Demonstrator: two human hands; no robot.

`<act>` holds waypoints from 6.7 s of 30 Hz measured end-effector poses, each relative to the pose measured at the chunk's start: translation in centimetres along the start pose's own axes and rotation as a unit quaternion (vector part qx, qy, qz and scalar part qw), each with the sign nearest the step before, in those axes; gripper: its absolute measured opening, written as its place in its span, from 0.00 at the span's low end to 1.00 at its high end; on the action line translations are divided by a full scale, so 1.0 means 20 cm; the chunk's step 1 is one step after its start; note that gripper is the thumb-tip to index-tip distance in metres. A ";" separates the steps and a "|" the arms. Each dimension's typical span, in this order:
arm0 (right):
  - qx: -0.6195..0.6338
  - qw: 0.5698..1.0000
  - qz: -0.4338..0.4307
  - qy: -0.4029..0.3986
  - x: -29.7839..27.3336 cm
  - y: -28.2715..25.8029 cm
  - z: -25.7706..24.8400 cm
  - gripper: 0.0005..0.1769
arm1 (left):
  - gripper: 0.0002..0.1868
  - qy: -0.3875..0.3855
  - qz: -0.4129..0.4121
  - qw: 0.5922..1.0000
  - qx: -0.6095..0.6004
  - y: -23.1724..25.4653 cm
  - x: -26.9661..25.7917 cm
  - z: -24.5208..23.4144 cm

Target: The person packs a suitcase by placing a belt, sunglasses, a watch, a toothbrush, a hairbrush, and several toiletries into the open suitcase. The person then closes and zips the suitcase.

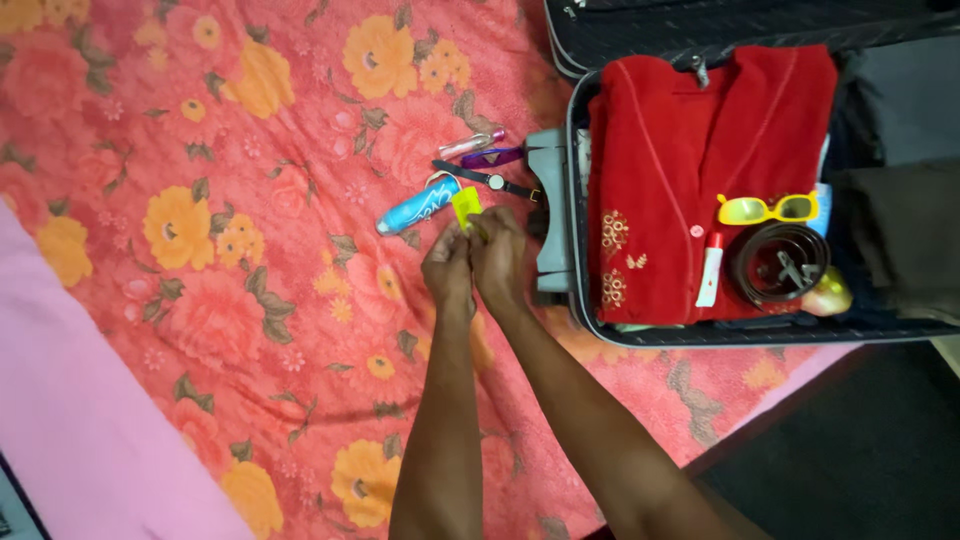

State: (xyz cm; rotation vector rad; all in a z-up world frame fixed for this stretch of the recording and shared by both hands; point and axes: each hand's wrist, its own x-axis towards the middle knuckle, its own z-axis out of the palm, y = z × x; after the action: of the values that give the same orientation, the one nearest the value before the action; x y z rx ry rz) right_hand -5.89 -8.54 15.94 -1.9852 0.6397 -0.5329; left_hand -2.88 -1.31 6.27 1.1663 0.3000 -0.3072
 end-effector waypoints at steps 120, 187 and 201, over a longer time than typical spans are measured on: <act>-0.339 0.899 -0.199 -0.192 0.25 0.54 0.19 0.30 | 0.28 -0.175 0.298 0.525 0.777 0.07 0.26 0.02; 0.092 0.978 0.159 -0.100 0.48 0.18 -1.13 0.11 | 0.26 -0.061 0.147 0.893 0.422 0.23 -0.81 1.03; -0.123 0.977 -0.171 -0.036 0.29 0.11 -1.14 0.26 | 0.28 -0.121 0.305 0.701 0.633 0.22 -0.82 0.99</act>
State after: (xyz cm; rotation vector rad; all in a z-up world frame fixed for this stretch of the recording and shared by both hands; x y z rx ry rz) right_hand -15.73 -28.05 25.09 -2.3571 0.3304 -0.6063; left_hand -14.87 -16.77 23.45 2.4696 -0.6873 -0.0217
